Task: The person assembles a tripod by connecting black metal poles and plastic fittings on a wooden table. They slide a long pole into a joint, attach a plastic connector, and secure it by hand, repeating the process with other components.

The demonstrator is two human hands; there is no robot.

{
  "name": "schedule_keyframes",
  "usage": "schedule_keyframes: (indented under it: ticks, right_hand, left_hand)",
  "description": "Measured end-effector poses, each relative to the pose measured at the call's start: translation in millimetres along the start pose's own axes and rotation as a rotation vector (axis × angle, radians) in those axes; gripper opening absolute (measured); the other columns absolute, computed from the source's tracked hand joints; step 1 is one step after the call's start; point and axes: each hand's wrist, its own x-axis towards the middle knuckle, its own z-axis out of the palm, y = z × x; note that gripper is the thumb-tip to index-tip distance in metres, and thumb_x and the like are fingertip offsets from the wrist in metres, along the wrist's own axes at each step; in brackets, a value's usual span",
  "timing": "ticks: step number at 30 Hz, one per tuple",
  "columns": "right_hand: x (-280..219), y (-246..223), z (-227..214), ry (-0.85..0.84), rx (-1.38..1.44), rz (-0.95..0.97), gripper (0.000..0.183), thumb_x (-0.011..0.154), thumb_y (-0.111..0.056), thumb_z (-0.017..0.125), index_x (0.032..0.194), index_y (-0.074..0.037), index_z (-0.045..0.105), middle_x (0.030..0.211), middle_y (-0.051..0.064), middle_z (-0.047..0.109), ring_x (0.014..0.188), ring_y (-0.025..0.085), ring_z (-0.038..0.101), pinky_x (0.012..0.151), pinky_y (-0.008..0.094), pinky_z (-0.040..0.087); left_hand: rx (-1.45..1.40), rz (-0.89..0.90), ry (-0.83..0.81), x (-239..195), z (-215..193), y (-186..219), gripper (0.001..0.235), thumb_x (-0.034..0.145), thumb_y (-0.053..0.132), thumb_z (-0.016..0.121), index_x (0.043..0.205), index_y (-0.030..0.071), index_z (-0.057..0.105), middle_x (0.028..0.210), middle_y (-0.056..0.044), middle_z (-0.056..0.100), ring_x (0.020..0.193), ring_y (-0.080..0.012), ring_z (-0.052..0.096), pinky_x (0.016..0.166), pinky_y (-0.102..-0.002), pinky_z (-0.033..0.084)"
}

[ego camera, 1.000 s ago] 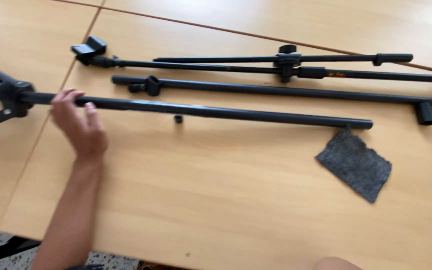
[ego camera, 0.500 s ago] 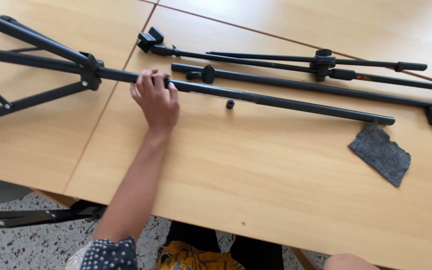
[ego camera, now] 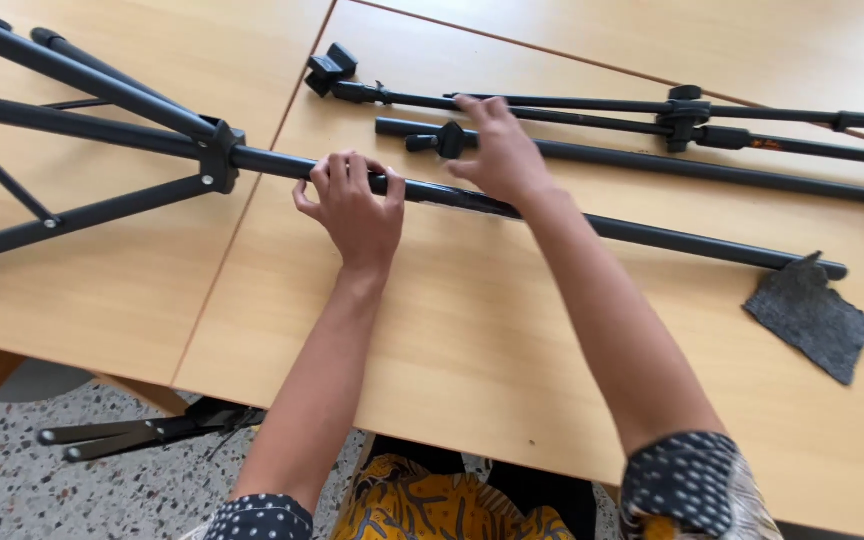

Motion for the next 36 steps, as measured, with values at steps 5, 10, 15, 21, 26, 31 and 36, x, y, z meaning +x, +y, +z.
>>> schedule_keyframes:
  ticks: [5, 10, 15, 21, 26, 31, 36]
  right_hand:
    - [32, 41, 55, -0.018, -0.265, -0.044, 0.065, 0.07, -0.04, 0.088, 0.127, -0.017, 0.065, 0.115, 0.007, 0.062, 0.112, 0.032, 0.064, 0.091, 0.045, 0.059]
    - [32, 60, 21, 0.046, -0.028, -0.006, 0.046, 0.081, -0.034, 0.081, 0.118, -0.009, 0.07, 0.108, 0.014, 0.069, 0.103, 0.041, 0.068, 0.089, 0.052, 0.056]
    - [-15, 58, -21, 0.072, 0.647, 0.258, 0.034, 0.077, -0.011, 0.069, 0.111, -0.007, 0.075, 0.079, 0.012, 0.071, 0.064, 0.016, 0.07, 0.058, 0.026, 0.062]
    - [-75, 61, -65, 0.193, 0.694, 0.28, 0.042, 0.076, -0.007, 0.074, 0.118, -0.004, 0.071, 0.088, 0.015, 0.066, 0.073, 0.019, 0.069, 0.064, 0.029, 0.064]
    - [-126, 117, -86, 0.302, 0.619, 0.347, 0.043, 0.083, -0.01, 0.074, 0.125, -0.005, 0.069, 0.093, 0.016, 0.067, 0.076, 0.022, 0.071, 0.071, 0.035, 0.063]
    - [-164, 165, -88, 0.416, 0.449, 0.319, 0.042, 0.091, -0.014, 0.08, 0.129, -0.003, 0.066, 0.106, 0.017, 0.069, 0.09, 0.024, 0.07, 0.081, 0.036, 0.059]
    - [-183, 177, -71, 0.547, -0.02, 0.112, 0.03, 0.098, -0.016, 0.075, 0.125, -0.003, 0.068, 0.098, 0.018, 0.07, 0.081, 0.031, 0.072, 0.075, 0.044, 0.059]
  left_hand:
    - [-0.01, 0.004, -0.031, 0, 5, -6, 0.012, 0.08, 0.032, 0.068, 0.083, 0.024, 0.06, 0.096, 0.004, 0.055, 0.109, -0.0193, 0.057, 0.1, -0.055, 0.03]
    - [0.019, 0.045, 0.021, 8, 7, -7, 0.013, 0.08, 0.032, 0.067, 0.083, 0.023, 0.058, 0.095, 0.003, 0.057, 0.107, -0.0187, 0.059, 0.101, -0.052, 0.03]
    - [0.115, 0.09, 0.063, 3, 13, -11, 0.018, 0.077, 0.034, 0.069, 0.085, 0.021, 0.059, 0.097, 0.0, 0.058, 0.108, -0.0231, 0.061, 0.099, -0.052, 0.034]
    - [-0.131, 0.035, 0.028, 13, -23, 15, 0.025, 0.084, 0.029, 0.072, 0.102, 0.016, 0.061, 0.119, -0.004, 0.051, 0.119, -0.0285, 0.049, 0.103, -0.052, 0.031]
    - [-0.308, 0.341, -0.118, 11, -25, 51, 0.031, 0.079, 0.022, 0.076, 0.107, 0.015, 0.066, 0.117, -0.006, 0.058, 0.118, -0.0288, 0.054, 0.104, -0.047, 0.034]
    - [-0.24, 0.63, -0.499, 1, 14, 70, 0.038, 0.089, 0.046, 0.073, 0.114, 0.018, 0.069, 0.109, -0.004, 0.067, 0.111, -0.0242, 0.064, 0.102, -0.042, 0.04]
    - [-0.201, 0.735, -0.433, -17, 33, 78, 0.032, 0.099, 0.049, 0.06, 0.09, 0.019, 0.067, 0.079, -0.001, 0.066, 0.081, -0.0219, 0.07, 0.082, -0.034, 0.051]
